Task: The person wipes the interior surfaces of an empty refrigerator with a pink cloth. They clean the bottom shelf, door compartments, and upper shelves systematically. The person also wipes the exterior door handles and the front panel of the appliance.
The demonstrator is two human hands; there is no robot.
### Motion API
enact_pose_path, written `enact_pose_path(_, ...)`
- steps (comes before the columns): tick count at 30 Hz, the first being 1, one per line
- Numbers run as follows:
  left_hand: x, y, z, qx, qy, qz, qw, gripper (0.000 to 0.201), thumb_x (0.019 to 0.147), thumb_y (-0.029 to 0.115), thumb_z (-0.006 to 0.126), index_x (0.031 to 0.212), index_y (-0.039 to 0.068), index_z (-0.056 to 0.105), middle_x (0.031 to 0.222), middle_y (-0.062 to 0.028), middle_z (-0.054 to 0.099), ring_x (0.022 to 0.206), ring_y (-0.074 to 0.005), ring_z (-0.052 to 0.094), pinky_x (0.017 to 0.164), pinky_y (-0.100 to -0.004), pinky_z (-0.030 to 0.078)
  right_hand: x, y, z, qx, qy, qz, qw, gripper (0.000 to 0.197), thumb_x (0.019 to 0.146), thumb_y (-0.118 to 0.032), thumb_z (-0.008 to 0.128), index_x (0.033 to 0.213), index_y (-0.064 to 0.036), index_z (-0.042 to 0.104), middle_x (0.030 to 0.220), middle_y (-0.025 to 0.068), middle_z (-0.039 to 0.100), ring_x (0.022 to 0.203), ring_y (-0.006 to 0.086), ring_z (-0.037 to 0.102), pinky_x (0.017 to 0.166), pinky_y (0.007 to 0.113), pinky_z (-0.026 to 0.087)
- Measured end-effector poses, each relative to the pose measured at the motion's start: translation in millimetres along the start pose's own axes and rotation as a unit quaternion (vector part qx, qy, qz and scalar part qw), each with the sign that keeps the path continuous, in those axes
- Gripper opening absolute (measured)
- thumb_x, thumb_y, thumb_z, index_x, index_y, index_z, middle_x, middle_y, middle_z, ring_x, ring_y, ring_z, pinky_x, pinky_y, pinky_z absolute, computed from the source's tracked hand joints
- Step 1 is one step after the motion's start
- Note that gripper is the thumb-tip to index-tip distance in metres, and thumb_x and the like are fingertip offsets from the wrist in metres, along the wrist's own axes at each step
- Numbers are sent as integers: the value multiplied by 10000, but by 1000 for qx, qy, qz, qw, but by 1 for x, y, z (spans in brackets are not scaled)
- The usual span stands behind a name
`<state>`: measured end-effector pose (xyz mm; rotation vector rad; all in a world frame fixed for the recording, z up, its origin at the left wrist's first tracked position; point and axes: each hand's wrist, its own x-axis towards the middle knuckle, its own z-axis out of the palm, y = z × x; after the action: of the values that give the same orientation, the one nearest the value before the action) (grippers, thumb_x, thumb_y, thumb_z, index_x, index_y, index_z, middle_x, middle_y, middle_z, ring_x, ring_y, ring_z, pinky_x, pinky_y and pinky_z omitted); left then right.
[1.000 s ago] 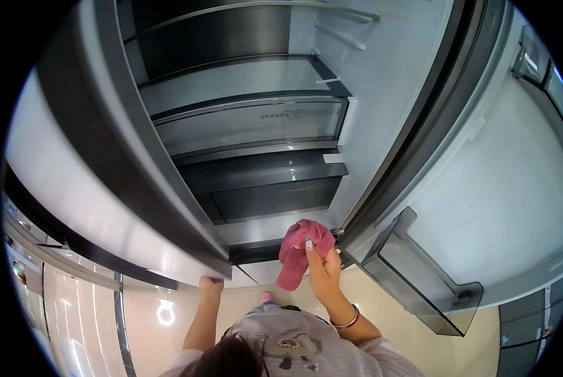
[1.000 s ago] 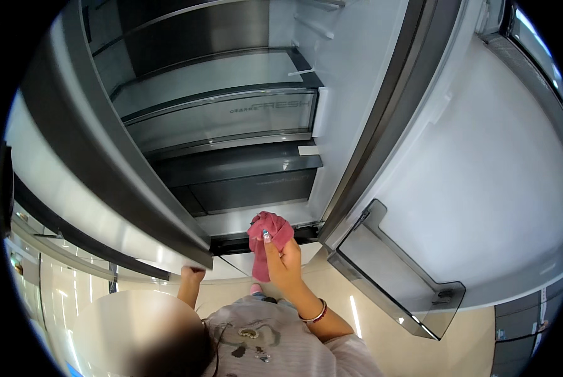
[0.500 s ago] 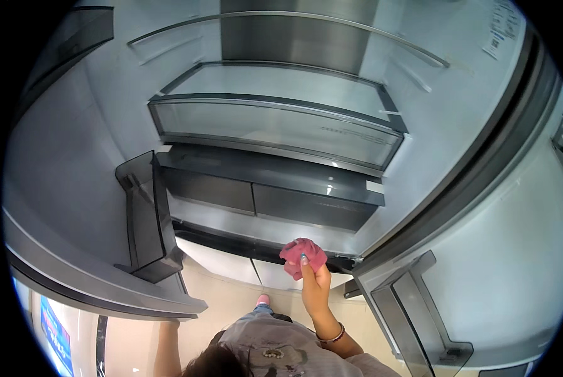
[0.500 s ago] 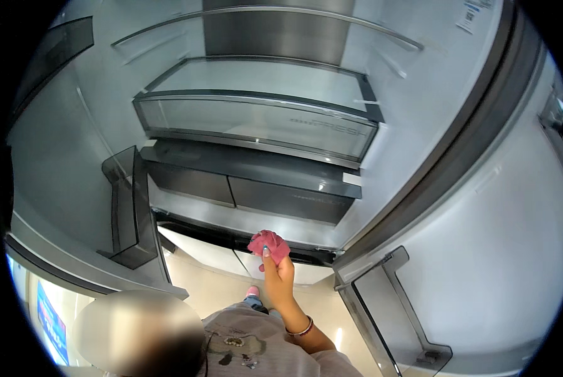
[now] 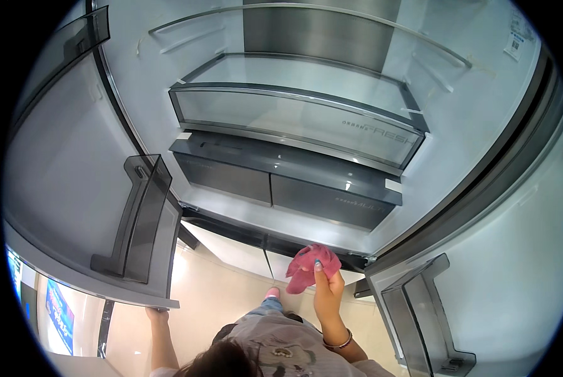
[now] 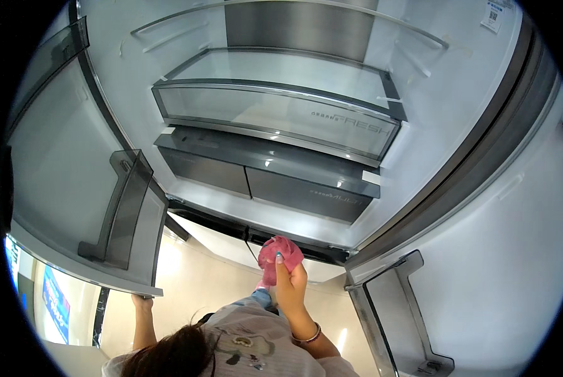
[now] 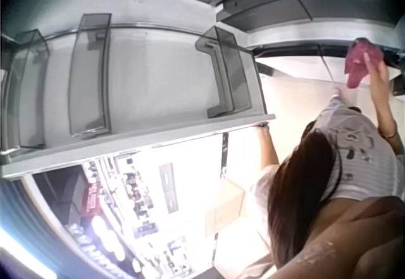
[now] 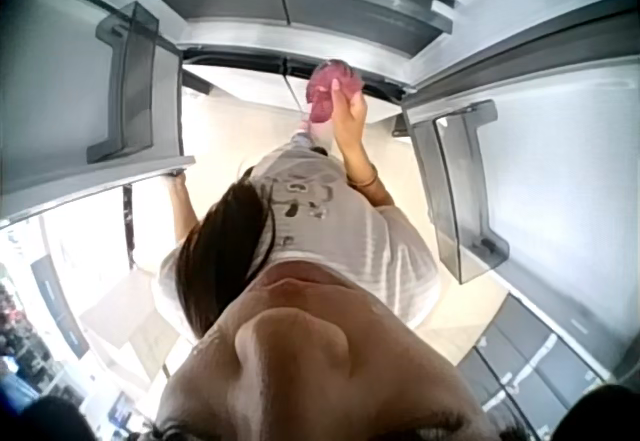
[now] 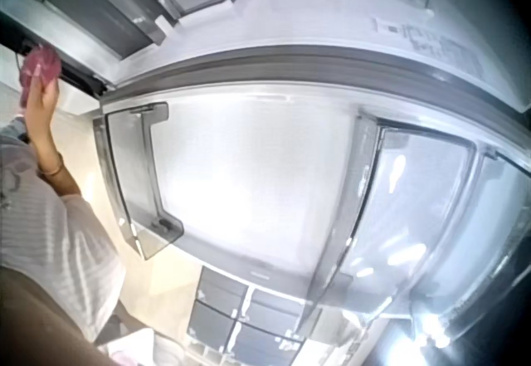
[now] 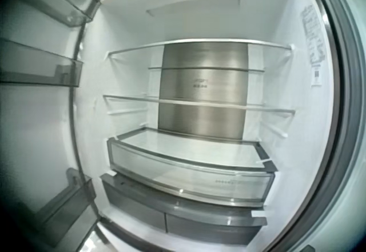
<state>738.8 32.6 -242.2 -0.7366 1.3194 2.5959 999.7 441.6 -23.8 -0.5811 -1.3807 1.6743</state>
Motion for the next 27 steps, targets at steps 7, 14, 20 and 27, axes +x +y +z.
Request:
enact_pose_path(7, 34, -30, -73, 158, 169, -68, 971, 557, 847, 494, 338, 1243, 103, 364, 1102, -118, 482, 905, -267, 482, 752, -435, 399, -9, -3, -9, 19, -10, 57, 998, 271, 913, -138, 491, 1141, 7, 511, 990, 65, 607, 838, 87, 549, 690, 207, 422)
enact_pose_path(14, -117, -119, 118, 297, -322, -247, 864, 362, 871, 209, 517, 1158, -13, 510, 1147, -132, 566, 1062, -237, 544, 948, -332, 382, -7, -16, -4, -9, 1, -28, 1000, 201, 907, -111, 487, 1050, 6, 568, 914, 68, 635, 853, 98, 559, 751, 216, 425)
enact_pose_path(20, -230, -69, 321, 386, -686, 114, 606, 709, 747, 168, 696, 1346, 59, 332, 1339, -125, 398, 1230, -223, 375, 1018, -326, 280, 2, -37, 6, -39, -44, -90, 994, 199, 879, -61, 481, 1033, 27, 572, 993, 99, 621, 847, 120, 563, 787, 251, 428)
enact_pose_path(27, -214, -35, 397, 388, -735, 161, 532, 155, 770, 78, 662, 896, -9, 640, 786, -85, 634, 698, -135, 583, 625, -260, 449, 45, -59, 8, -2, -27, -249, 968, 334, 843, -196, 505, 999, 99, 525, 939, 188, 604, 787, 254, 595, 759, 356, 467)
